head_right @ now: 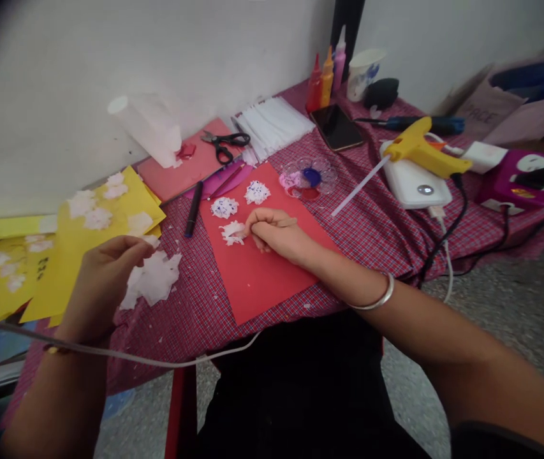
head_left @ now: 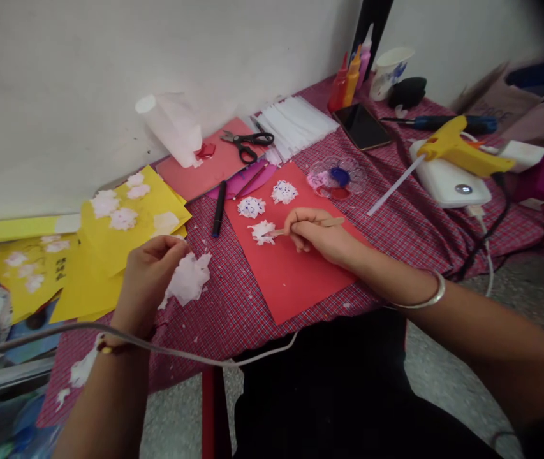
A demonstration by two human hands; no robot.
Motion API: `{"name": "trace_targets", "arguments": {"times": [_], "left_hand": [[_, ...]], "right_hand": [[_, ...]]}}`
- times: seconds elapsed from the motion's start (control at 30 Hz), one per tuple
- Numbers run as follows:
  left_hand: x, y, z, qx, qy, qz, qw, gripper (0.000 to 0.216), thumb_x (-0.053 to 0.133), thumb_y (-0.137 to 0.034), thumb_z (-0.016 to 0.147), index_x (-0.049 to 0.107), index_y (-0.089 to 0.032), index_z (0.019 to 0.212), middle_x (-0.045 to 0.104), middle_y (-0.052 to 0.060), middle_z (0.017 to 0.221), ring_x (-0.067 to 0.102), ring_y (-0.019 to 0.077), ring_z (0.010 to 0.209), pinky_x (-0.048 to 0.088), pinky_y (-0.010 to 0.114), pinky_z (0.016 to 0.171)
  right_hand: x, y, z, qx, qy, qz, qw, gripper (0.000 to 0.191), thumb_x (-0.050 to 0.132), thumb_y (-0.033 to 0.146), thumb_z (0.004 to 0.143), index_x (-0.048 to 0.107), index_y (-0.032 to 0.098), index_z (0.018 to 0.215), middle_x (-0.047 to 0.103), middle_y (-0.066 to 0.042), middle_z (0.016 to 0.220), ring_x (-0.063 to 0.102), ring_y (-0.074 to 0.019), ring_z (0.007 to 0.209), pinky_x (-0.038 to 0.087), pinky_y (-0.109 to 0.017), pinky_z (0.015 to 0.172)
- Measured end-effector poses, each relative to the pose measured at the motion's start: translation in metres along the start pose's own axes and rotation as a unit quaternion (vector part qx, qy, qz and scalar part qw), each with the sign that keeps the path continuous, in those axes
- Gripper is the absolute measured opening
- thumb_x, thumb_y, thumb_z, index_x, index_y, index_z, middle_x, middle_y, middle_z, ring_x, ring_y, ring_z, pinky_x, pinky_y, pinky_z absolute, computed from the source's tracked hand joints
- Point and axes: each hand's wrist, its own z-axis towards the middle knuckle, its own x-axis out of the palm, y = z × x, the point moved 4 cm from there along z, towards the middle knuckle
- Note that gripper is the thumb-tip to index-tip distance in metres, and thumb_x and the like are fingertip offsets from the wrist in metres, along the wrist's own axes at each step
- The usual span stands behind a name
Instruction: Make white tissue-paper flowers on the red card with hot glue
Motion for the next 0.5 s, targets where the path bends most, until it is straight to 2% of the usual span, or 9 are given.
{"name": "trace_targets", "arguments": {"times": [0.07,0.17,0.27,0.33,0.4,0.5], "left_hand": [[-0.004,-0.005,-0.002,0.004,-0.006,-0.011,1.000,0.017,0.062,-0.037,0.079,0.065,-0.021,0.072,0.060,-0.001,0.064,0.051,0.0145,0.057,0.037,0.026,0.052],[0.008,-0.005,-0.002,0.097,0.019,0.108,0.989,0.020,0.061,-0.040,0.079,0.065,-0.022,0.072,0.065,0.002,0.069,0.058,0.0189,0.065,0.044,0.030,0.061],[0.031,0.003,-0.001,0.191,0.057,0.290,0.936,0.021,0.057,-0.038,0.082,0.066,-0.021,0.073,0.070,0.009,0.080,0.064,0.0272,0.082,0.048,0.037,0.073],[0.038,0.009,0.000,0.199,0.065,0.340,0.917,0.025,0.051,-0.034,0.085,0.064,-0.021,0.068,0.069,0.011,0.078,0.064,0.0293,0.083,0.047,0.039,0.074],[0.035,0.010,0.002,0.175,0.042,0.308,0.934,0.026,0.050,-0.033,0.085,0.063,-0.021,0.065,0.068,0.009,0.076,0.064,0.0273,0.078,0.047,0.037,0.071],[0.015,0.007,0.003,0.086,-0.014,0.142,0.986,0.018,0.058,-0.035,0.079,0.066,-0.021,0.070,0.067,0.003,0.071,0.059,0.0194,0.063,0.044,0.031,0.061]], "right_hand": [[0.000,0.001,0.000,0.000,-0.003,0.003,1.000,0.022,0.045,0.007,0.083,0.060,0.019,0.071,0.050,0.005,0.047,0.042,-0.0078,0.042,0.030,-0.020,0.044],[0.000,0.000,0.000,0.001,-0.003,0.007,1.000,0.022,0.045,0.007,0.082,0.060,0.019,0.070,0.050,0.005,0.047,0.042,-0.0077,0.042,0.032,-0.020,0.044],[0.001,0.000,0.001,-0.003,-0.005,0.004,1.000,0.021,0.046,0.007,0.082,0.059,0.019,0.070,0.050,0.005,0.047,0.042,-0.0081,0.042,0.033,-0.020,0.045],[0.001,0.000,0.001,-0.004,-0.007,0.000,1.000,0.021,0.045,0.007,0.081,0.059,0.019,0.070,0.050,0.005,0.047,0.042,-0.0083,0.042,0.032,-0.020,0.045],[0.001,0.000,0.001,-0.003,-0.007,-0.003,1.000,0.021,0.045,0.007,0.081,0.059,0.019,0.070,0.050,0.005,0.047,0.042,-0.0084,0.042,0.032,-0.020,0.045],[0.001,0.001,0.000,0.000,-0.003,-0.003,1.000,0.022,0.045,0.006,0.082,0.059,0.019,0.070,0.050,0.005,0.047,0.043,-0.0085,0.042,0.032,-0.021,0.045]]}}
